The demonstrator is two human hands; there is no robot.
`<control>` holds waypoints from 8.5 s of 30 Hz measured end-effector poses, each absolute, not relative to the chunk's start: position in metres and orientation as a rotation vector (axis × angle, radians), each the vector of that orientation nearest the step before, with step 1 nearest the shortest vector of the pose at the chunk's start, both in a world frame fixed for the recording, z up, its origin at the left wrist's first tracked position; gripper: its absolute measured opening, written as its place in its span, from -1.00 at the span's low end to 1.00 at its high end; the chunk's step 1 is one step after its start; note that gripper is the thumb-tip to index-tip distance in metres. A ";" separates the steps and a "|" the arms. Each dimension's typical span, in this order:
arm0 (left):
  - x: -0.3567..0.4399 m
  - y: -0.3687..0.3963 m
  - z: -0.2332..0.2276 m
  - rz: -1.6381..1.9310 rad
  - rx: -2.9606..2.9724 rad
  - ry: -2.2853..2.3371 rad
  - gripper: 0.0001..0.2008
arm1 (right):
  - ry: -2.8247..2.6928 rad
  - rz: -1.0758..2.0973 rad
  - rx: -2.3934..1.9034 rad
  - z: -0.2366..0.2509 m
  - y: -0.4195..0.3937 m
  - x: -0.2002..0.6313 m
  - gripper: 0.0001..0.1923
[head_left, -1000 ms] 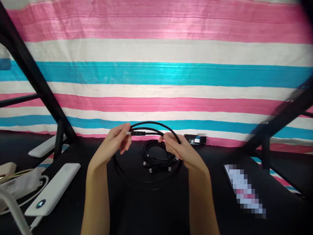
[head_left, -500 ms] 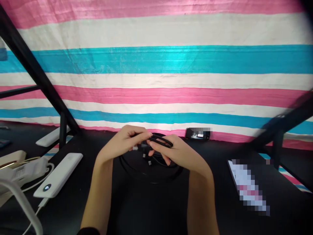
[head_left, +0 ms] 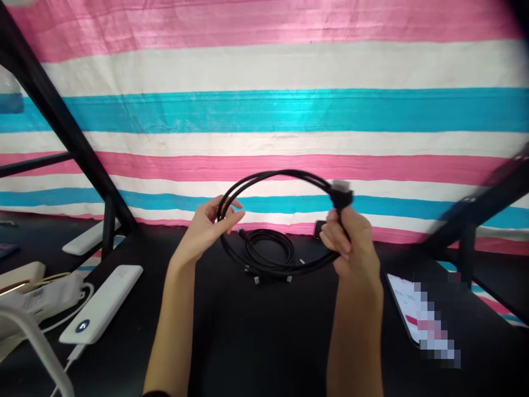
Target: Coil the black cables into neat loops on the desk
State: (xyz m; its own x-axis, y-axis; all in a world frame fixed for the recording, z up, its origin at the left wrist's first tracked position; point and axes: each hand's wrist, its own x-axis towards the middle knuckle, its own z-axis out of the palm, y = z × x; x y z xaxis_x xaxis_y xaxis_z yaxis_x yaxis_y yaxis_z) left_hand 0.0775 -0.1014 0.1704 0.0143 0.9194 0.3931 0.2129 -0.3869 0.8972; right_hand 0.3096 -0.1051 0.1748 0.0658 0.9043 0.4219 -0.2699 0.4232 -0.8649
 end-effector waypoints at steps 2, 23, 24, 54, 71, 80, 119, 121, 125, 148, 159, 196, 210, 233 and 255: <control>0.087 -0.090 0.161 1.557 1.597 1.263 -0.71 | -1.136 0.944 -0.611 0.176 -0.107 0.309 -0.56; 0.126 -0.072 0.141 1.420 0.916 0.517 -0.62 | -1.158 1.065 -0.942 0.161 -0.083 0.307 -0.60; 0.123 -0.073 0.143 1.439 0.969 0.563 -0.60 | -1.200 1.038 -1.027 0.159 -0.080 0.307 -0.57; 0.095 -0.112 0.170 1.534 1.614 0.859 -0.53 | -1.614 0.400 -0.882 0.155 -0.084 0.285 -0.33; 0.097 -0.121 0.177 1.039 1.601 0.926 -0.46 | -1.613 0.503 -0.932 0.170 -0.099 0.287 -0.83; 0.095 -0.113 0.167 1.148 1.610 0.777 -0.45 | -1.618 0.470 -1.066 0.176 -0.115 0.287 -0.77; 0.110 -0.097 0.171 1.697 0.922 0.570 -0.50 | -1.185 1.226 -0.609 0.165 -0.091 0.300 -0.45; 0.112 -0.098 0.170 1.735 0.950 0.593 -0.51 | -1.232 1.232 -0.655 0.166 -0.091 0.302 -0.44; 0.118 -0.101 0.169 1.874 0.982 0.654 -0.49 | -1.237 1.174 -0.765 0.163 -0.086 0.303 -0.40; 0.099 -0.087 0.167 1.288 0.908 0.414 -0.55 | -0.884 1.096 -0.655 0.167 -0.083 0.306 -0.58; 0.105 -0.100 0.164 1.041 1.328 0.706 -0.51 | -1.327 1.103 -1.025 0.160 -0.083 0.313 -0.54; 0.078 -0.103 0.166 1.669 1.156 0.697 -0.39 | -1.598 1.154 -0.944 0.158 -0.082 0.310 -0.42; 0.068 -0.113 0.175 1.921 0.930 0.328 -0.37 | -1.576 0.858 -1.437 0.132 -0.059 0.340 -0.44; 0.081 -0.086 0.169 1.464 0.898 0.605 -0.38 | -1.251 1.703 -0.673 0.161 -0.084 0.299 -0.31; 0.068 -0.087 0.160 1.233 1.094 0.914 -0.50 | -1.488 1.418 -0.793 0.158 -0.086 0.291 -0.52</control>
